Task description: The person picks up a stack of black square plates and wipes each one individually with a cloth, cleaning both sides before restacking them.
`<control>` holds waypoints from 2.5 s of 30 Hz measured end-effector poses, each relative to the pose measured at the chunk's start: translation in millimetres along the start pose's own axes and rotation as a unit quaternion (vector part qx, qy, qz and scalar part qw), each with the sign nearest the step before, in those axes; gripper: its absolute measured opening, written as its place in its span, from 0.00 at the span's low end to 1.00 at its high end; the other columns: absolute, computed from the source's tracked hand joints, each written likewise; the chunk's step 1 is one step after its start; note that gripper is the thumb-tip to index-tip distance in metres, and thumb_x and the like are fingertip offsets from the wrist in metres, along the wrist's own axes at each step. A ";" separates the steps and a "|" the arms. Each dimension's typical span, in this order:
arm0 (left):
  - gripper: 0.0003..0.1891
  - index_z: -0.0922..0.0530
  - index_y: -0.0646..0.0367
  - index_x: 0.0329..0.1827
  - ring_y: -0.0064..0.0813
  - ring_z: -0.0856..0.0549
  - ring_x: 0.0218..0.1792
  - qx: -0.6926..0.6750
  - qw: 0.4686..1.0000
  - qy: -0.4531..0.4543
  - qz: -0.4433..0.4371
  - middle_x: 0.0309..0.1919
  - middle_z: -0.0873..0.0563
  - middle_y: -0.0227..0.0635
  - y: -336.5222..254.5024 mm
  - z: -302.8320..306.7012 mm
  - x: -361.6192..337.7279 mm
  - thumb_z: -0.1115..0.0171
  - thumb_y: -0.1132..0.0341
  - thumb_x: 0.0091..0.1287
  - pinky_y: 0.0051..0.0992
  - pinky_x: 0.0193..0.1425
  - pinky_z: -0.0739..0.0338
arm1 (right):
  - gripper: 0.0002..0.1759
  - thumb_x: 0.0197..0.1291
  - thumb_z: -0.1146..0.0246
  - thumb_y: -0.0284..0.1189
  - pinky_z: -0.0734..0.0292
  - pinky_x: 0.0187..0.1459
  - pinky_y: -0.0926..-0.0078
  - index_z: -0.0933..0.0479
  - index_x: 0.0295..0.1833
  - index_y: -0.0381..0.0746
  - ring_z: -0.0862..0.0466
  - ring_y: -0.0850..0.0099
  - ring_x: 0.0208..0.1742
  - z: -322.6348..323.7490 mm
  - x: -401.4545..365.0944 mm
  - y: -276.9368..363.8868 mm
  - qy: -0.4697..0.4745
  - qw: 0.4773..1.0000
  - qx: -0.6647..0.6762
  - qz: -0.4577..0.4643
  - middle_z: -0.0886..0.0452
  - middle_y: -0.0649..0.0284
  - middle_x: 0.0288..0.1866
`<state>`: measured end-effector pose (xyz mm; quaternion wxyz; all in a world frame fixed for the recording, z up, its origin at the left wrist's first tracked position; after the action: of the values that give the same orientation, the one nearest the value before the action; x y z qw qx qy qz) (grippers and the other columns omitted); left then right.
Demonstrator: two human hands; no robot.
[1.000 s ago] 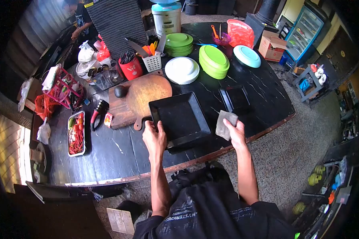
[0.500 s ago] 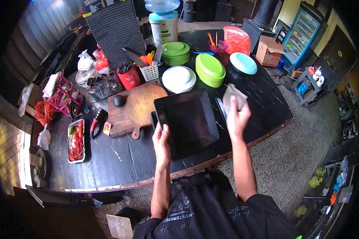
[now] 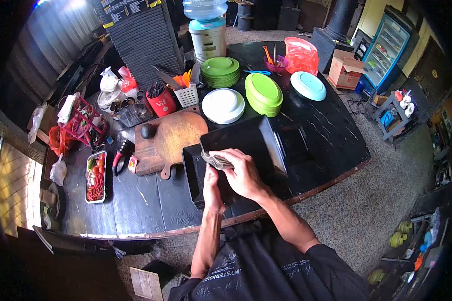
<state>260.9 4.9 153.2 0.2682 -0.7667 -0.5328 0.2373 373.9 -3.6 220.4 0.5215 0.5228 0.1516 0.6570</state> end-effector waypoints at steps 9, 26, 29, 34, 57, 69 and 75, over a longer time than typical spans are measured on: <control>0.31 0.37 0.53 0.81 0.29 0.25 0.71 0.101 0.994 -0.021 -0.025 0.73 0.26 0.30 1.8 17.9 9.6 0.45 0.51 0.79 0.32 0.76 0.32 | 0.15 0.66 0.34 0.20 0.17 0.57 0.70 0.18 0.57 0.32 0.11 0.69 0.52 42.0 -35.5 -25.9 0.154 0.950 0.211 -0.172 0.11 0.55 0.53; 0.29 0.38 0.54 0.81 0.30 0.24 0.70 0.036 0.998 -0.018 -0.054 0.70 0.23 0.32 -14.2 -0.3 9.3 0.49 0.58 0.80 0.32 0.76 0.32 | 0.30 0.48 0.37 0.10 0.20 0.58 0.59 0.19 0.60 0.39 0.17 0.54 0.53 14.8 -35.4 5.7 0.082 0.994 -0.051 0.052 0.14 0.56 0.53; 0.27 0.36 0.52 0.80 0.29 0.23 0.69 0.009 0.997 0.004 -0.070 0.70 0.23 0.32 -32.6 -10.4 11.5 0.51 0.53 0.82 0.34 0.74 0.27 | 0.27 0.47 0.35 0.10 0.20 0.58 0.59 0.17 0.56 0.40 0.16 0.57 0.53 18.0 -50.2 1.4 0.138 0.988 -0.021 0.071 0.13 0.58 0.50; 0.29 0.43 0.50 0.84 0.31 0.22 0.69 0.032 0.998 -0.011 -0.047 0.73 0.27 0.33 -24.4 -5.2 5.6 0.50 0.57 0.83 0.36 0.72 0.24 | 0.16 0.59 0.35 0.16 0.18 0.56 0.63 0.16 0.52 0.38 0.13 0.59 0.52 49.5 -38.9 1.8 0.216 0.976 0.034 -0.012 0.11 0.57 0.48; 0.34 0.44 0.54 0.85 0.30 0.37 0.80 0.033 0.997 0.021 -0.073 0.80 0.35 0.33 -4.5 -11.8 -2.7 0.47 0.51 0.81 0.33 0.83 0.44 | 0.29 0.62 0.39 0.21 0.18 0.55 0.62 0.26 0.71 0.34 0.15 0.60 0.52 52.9 -60.1 -33.6 0.032 0.928 -0.371 -0.014 0.16 0.52 0.62; 0.31 0.42 0.51 0.83 0.33 0.26 0.72 0.016 0.999 0.005 -0.042 0.76 0.29 0.32 -1.7 -9.7 -2.3 0.49 0.52 0.81 0.36 0.76 0.31 | 0.16 0.71 0.35 0.26 0.20 0.59 0.74 0.18 0.62 0.35 0.15 0.76 0.55 78.7 -33.6 -21.5 -0.048 0.948 0.250 -0.192 0.12 0.60 0.57; 0.31 0.41 0.51 0.83 0.34 0.28 0.74 0.055 0.996 0.048 -0.051 0.76 0.29 0.32 7.1 -28.6 -11.2 0.50 0.50 0.82 0.36 0.78 0.34 | 0.26 0.57 0.38 0.10 0.25 0.69 0.62 0.17 0.61 0.39 0.19 0.56 0.69 78.3 1.3 -41.3 -0.116 0.987 -0.105 0.031 0.14 0.55 0.62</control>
<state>280.8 -12.3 170.6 0.3465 -0.7336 -0.5436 0.2151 462.0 -12.7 222.3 0.5669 0.5423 0.0043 0.6201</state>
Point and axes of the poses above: each hand's wrist, its own x-axis towards the middle knuckle, its own z-axis out of the back of the hand, y = z × x, the point moved 1 cm from there along x, towards the middle knuckle
